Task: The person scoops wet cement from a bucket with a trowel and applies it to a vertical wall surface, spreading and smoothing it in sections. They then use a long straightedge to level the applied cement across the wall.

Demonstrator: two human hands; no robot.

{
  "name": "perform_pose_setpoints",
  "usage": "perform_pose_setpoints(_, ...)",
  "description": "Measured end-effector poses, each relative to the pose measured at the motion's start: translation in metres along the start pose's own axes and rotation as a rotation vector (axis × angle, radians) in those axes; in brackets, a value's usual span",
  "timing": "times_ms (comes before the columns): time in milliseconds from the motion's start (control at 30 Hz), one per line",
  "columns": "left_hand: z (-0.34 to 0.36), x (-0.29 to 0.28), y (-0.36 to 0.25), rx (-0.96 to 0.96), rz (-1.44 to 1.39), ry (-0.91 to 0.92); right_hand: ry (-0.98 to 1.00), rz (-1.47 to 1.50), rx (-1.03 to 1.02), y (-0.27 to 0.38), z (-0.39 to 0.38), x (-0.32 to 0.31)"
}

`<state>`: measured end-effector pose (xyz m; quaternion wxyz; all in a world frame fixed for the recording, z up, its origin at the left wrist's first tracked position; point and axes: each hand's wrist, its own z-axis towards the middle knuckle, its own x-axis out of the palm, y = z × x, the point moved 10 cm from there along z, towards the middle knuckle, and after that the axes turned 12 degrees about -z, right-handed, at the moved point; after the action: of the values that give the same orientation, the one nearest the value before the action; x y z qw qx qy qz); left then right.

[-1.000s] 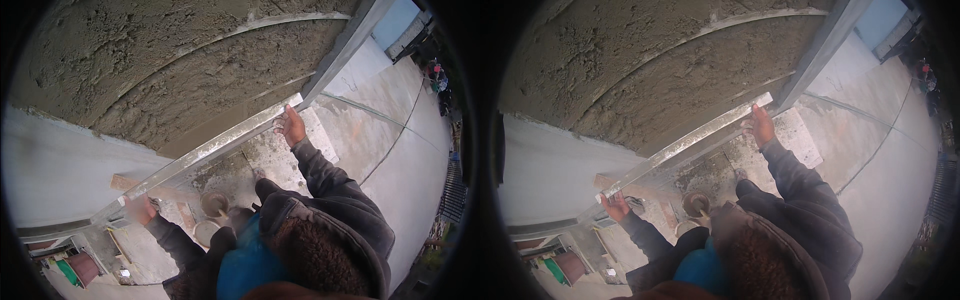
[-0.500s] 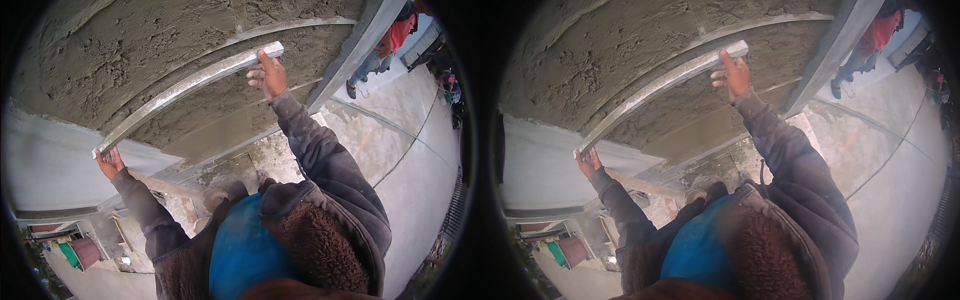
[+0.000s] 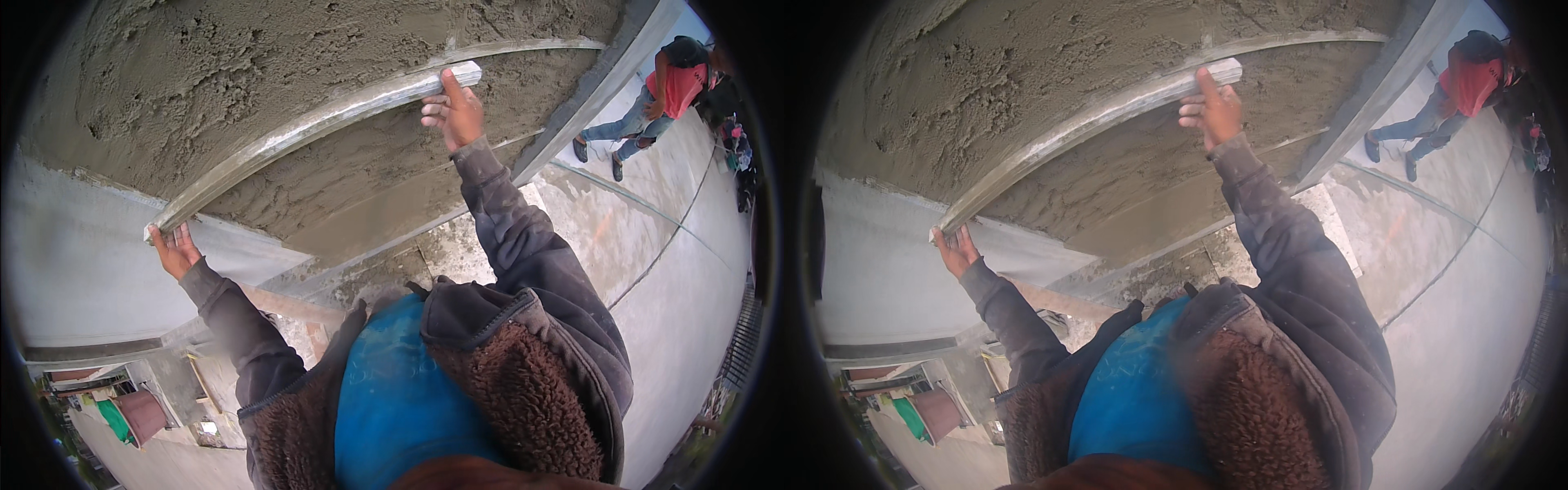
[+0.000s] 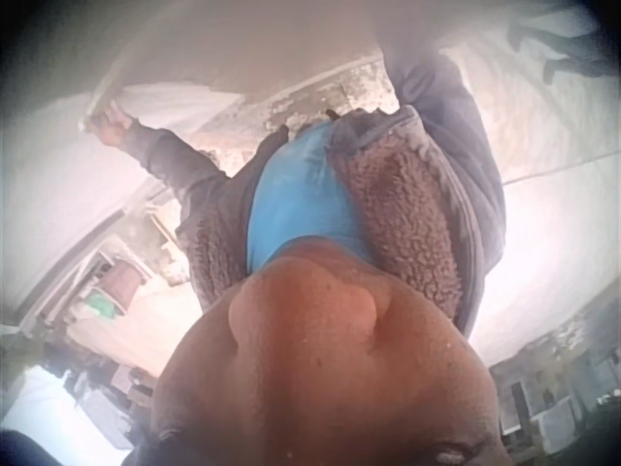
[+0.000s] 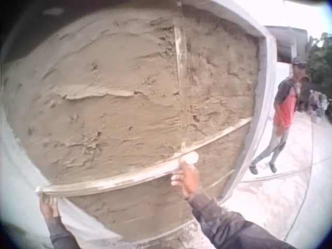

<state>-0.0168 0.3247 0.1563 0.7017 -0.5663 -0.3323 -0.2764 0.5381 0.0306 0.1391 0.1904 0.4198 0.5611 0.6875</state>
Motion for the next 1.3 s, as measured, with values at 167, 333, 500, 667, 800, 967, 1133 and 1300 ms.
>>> perform_pose_setpoints(167,0.002,0.001,-0.003,-0.012,0.051,0.013,0.002,0.026,-0.026,0.005,0.0,0.009)
perform_pose_setpoints(333,0.003,0.018,0.003,-0.006,-0.005,0.039,-0.015,-0.015,-0.154,0.051,0.018,-0.004)
perform_pose_setpoints(500,-0.003,0.034,0.0,-0.012,0.016,0.028,-0.044,0.026,-0.161,0.055,0.019,-0.01)
perform_pose_setpoints(667,0.021,0.014,-0.014,-0.008,0.012,0.001,-0.021,0.062,-0.151,0.056,0.014,0.011)
perform_pose_setpoints(800,0.0,0.056,-0.005,-0.031,-0.002,0.046,0.005,0.023,-0.198,0.098,0.032,-0.01)
perform_pose_setpoints(967,-0.006,0.055,-0.005,0.051,-0.034,-0.024,-0.162,-0.017,-0.294,0.098,0.027,-0.027)
perform_pose_setpoints(1133,-0.011,0.054,0.0,0.121,-0.036,-0.062,-0.371,-0.442,-0.917,0.129,-0.016,-0.048)
perform_pose_setpoints(1300,-0.056,0.085,-0.021,0.417,0.12,-0.191,-0.662,-1.3,-1.467,0.154,-0.046,-0.016)
